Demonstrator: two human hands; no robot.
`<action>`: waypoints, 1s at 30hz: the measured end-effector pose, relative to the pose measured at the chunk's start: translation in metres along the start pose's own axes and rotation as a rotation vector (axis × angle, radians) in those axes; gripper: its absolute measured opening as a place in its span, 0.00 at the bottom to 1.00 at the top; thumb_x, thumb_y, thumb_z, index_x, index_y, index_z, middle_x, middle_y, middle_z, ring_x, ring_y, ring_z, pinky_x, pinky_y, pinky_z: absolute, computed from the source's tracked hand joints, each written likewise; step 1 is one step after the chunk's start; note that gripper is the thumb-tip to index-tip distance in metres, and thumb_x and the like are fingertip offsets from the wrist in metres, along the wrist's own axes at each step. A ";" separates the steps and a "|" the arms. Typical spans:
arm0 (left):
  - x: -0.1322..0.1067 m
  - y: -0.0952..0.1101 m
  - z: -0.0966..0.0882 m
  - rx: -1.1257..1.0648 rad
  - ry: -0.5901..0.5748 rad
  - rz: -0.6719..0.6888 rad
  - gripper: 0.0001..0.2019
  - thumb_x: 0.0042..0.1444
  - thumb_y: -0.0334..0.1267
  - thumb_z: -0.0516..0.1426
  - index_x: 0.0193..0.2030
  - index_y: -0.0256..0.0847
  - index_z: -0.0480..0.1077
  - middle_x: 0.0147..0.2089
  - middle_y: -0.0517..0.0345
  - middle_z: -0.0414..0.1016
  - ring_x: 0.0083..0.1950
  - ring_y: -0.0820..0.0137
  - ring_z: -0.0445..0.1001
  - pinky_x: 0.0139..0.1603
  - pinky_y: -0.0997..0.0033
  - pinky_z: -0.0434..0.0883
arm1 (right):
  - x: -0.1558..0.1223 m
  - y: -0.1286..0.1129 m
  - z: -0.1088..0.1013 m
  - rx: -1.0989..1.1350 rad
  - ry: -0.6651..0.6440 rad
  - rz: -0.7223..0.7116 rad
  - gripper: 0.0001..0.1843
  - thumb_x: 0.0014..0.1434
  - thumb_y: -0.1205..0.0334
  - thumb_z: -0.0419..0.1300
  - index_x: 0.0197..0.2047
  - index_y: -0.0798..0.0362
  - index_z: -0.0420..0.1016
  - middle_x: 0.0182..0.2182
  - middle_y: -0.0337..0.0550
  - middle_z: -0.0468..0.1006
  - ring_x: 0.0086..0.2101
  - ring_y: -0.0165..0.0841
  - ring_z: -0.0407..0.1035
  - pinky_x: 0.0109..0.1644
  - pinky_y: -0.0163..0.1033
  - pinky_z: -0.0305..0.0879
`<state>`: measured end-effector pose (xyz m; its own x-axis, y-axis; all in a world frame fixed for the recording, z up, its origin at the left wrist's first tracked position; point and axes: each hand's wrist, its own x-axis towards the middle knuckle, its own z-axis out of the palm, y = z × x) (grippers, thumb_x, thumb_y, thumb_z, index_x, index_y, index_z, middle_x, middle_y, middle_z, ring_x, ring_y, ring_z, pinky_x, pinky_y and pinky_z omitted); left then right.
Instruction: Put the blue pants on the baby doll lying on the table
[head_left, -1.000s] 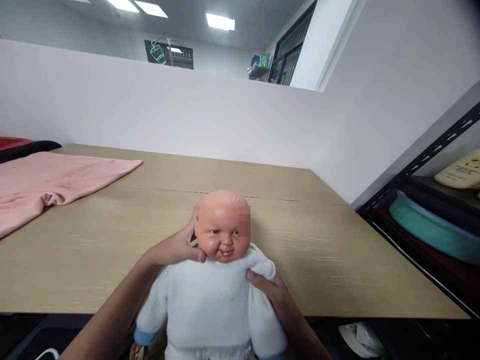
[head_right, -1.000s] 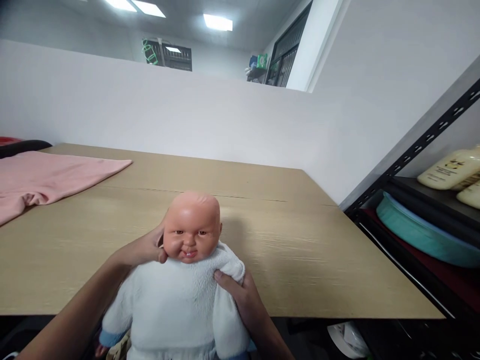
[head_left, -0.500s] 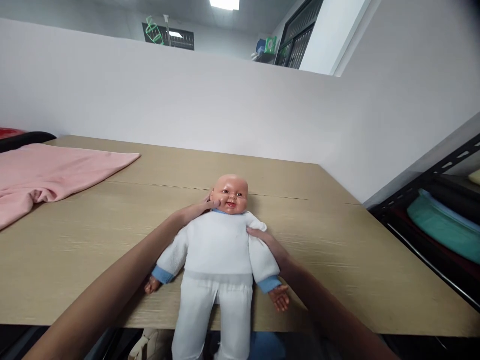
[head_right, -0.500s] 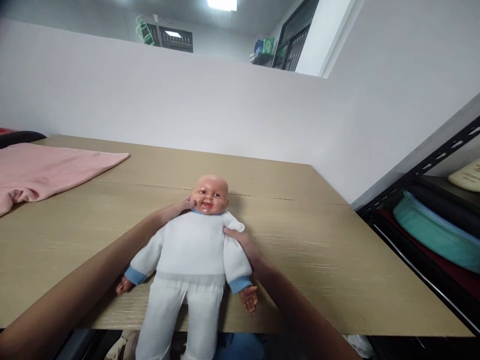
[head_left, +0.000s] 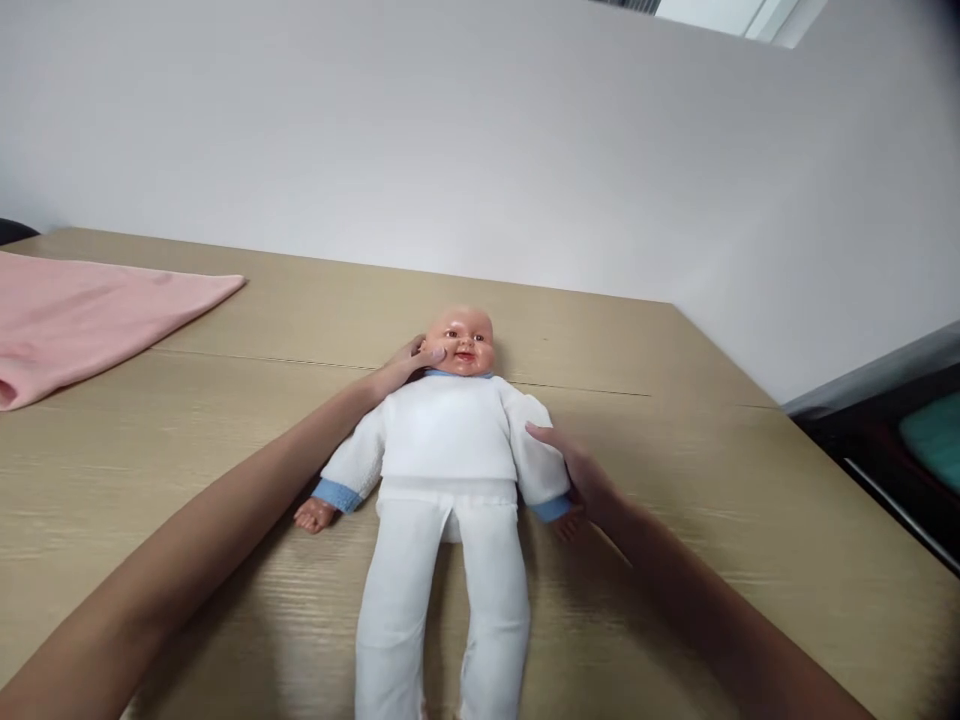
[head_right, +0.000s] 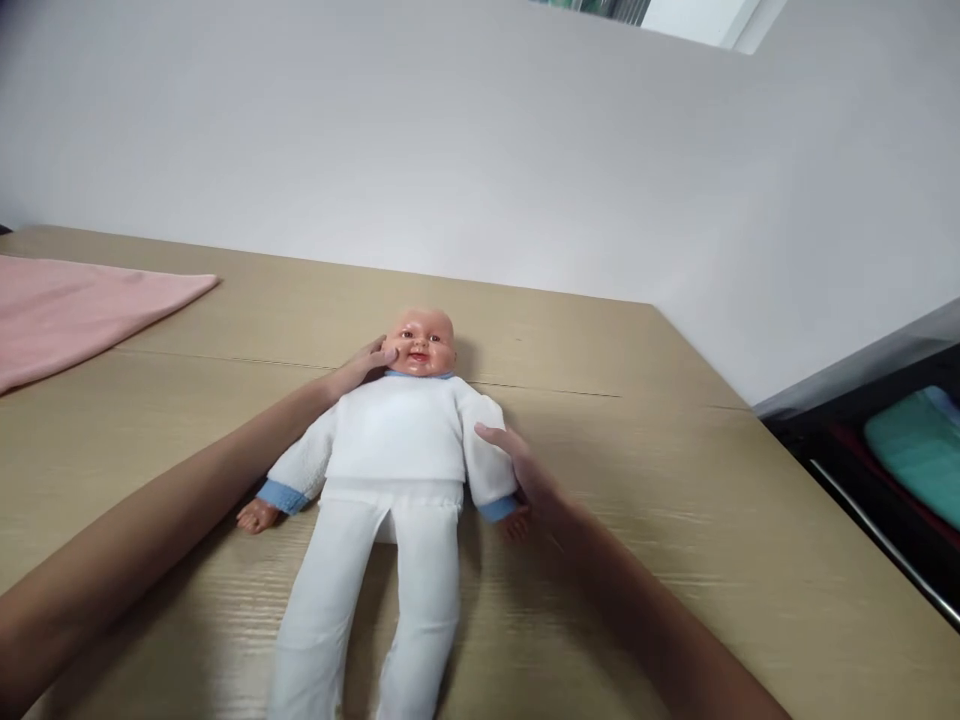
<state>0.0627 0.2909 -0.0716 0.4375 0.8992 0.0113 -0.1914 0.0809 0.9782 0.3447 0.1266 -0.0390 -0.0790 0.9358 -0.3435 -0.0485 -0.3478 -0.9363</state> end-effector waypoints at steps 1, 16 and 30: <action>0.004 0.002 -0.004 -0.004 0.018 -0.007 0.44 0.49 0.60 0.74 0.66 0.38 0.69 0.68 0.36 0.77 0.70 0.43 0.76 0.71 0.46 0.70 | 0.002 0.000 -0.005 -0.021 -0.007 -0.036 0.27 0.60 0.43 0.68 0.57 0.49 0.83 0.53 0.47 0.88 0.55 0.50 0.82 0.62 0.52 0.77; 0.042 0.026 -0.002 0.084 0.052 -0.041 0.44 0.50 0.56 0.74 0.68 0.40 0.65 0.67 0.39 0.76 0.71 0.41 0.73 0.74 0.41 0.67 | 0.001 0.023 -0.027 -0.740 0.335 -0.427 0.35 0.68 0.35 0.62 0.67 0.50 0.73 0.57 0.53 0.84 0.51 0.49 0.79 0.56 0.51 0.73; 0.045 0.020 -0.004 0.051 0.082 -0.087 0.45 0.48 0.58 0.75 0.68 0.41 0.66 0.74 0.41 0.71 0.77 0.41 0.66 0.75 0.48 0.67 | 0.005 0.024 -0.025 -0.836 0.312 -0.530 0.28 0.67 0.41 0.65 0.61 0.51 0.74 0.52 0.52 0.82 0.49 0.48 0.77 0.56 0.49 0.72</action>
<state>0.0750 0.3348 -0.0524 0.3770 0.9219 -0.0894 -0.1094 0.1402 0.9841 0.3679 0.1243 -0.0645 0.0179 0.9718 0.2350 0.7141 0.1521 -0.6833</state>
